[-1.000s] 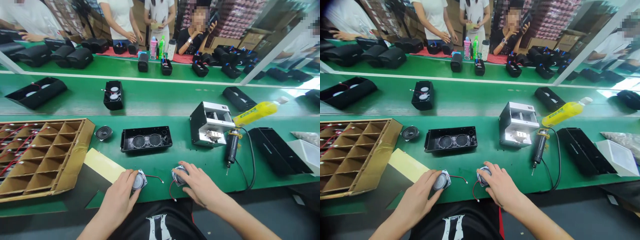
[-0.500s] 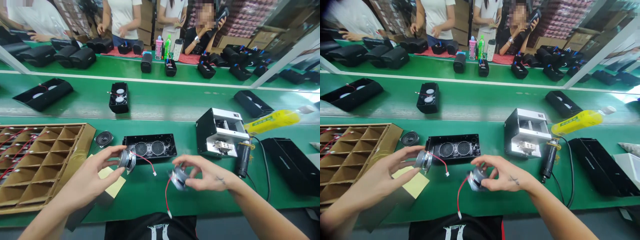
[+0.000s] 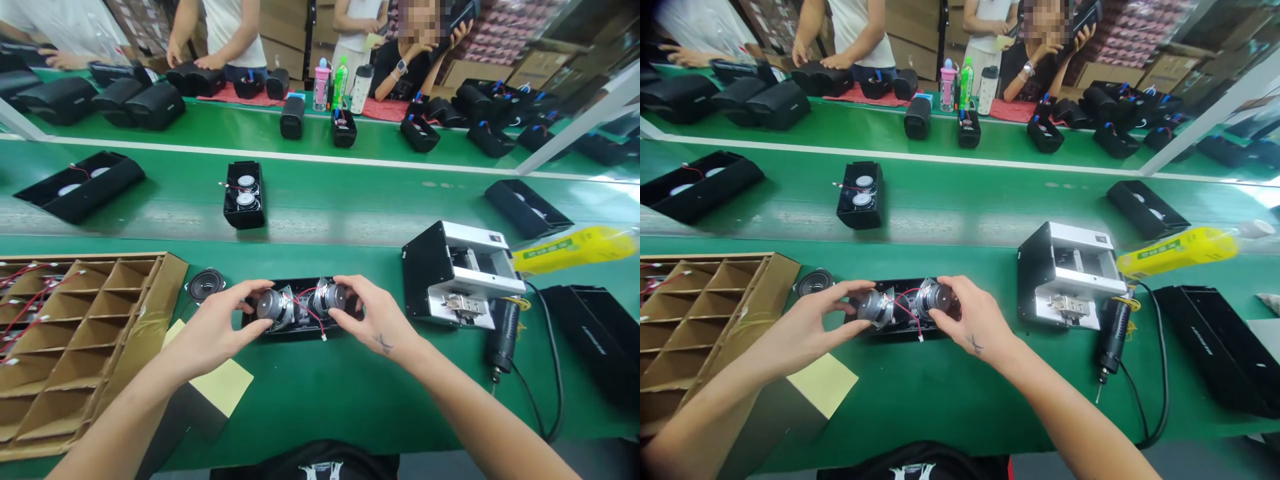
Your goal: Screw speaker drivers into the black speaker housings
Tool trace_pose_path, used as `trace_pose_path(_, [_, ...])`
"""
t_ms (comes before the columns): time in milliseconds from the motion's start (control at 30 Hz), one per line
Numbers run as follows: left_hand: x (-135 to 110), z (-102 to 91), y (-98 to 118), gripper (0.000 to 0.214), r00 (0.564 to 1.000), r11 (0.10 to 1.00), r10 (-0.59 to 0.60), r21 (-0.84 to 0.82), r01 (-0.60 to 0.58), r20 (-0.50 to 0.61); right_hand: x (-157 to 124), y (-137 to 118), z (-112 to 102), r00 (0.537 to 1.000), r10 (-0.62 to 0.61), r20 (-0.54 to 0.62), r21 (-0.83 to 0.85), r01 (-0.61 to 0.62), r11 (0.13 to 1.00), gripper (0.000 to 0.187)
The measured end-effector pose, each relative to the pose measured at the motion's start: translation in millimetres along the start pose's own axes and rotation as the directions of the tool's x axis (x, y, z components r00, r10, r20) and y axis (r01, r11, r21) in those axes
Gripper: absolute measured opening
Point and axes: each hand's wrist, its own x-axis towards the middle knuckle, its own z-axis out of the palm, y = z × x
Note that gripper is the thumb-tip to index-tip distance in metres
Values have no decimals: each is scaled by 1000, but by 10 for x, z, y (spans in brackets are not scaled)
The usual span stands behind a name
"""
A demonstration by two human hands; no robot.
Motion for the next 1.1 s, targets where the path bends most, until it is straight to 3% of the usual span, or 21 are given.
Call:
trace_pose_path(167, [58,107,108,39,978,960,199,187,-207,58,55,18,-33,985,-73,156,-212,105,972,46])
trace_pose_path(333, [202,1,120,38,966,925,223,284,-251,129,208,-4,-41,955,-122,271,-291,203,935,44])
trace_pose_path(500, [242,-66,93,38,964,895,203,368,-253,171,178,-34,-69,953,-138,270,-318,224,921,39])
trace_pose_path(600, [166,-129,84,35,964,895,229,361,-263,135,89,-26,-195,977,-130,168,-256,170,952,37])
trace_pose_path(733, [66,-249,72,39,983,961,184,206,-184,21,44,0,-431,999,42,-16,133,-39,990,39])
trace_pose_path(833, [38,-189,92,48,997,994,75,-82,-75,-2,85,0,-463,991,133,-34,533,-94,841,38])
trace_pose_path(900, [41,-62,130,52,999,946,39,-323,-36,4,123,-20,-385,989,142,-38,692,-76,718,39])
trace_pose_path(967, [52,76,181,51,1000,882,19,-472,-20,-7,150,-52,-271,989,143,-44,728,-67,682,41])
trace_pose_path(1100, [59,187,257,50,1000,860,-8,-511,-8,-29,148,-103,-126,995,83,-49,595,-38,803,40])
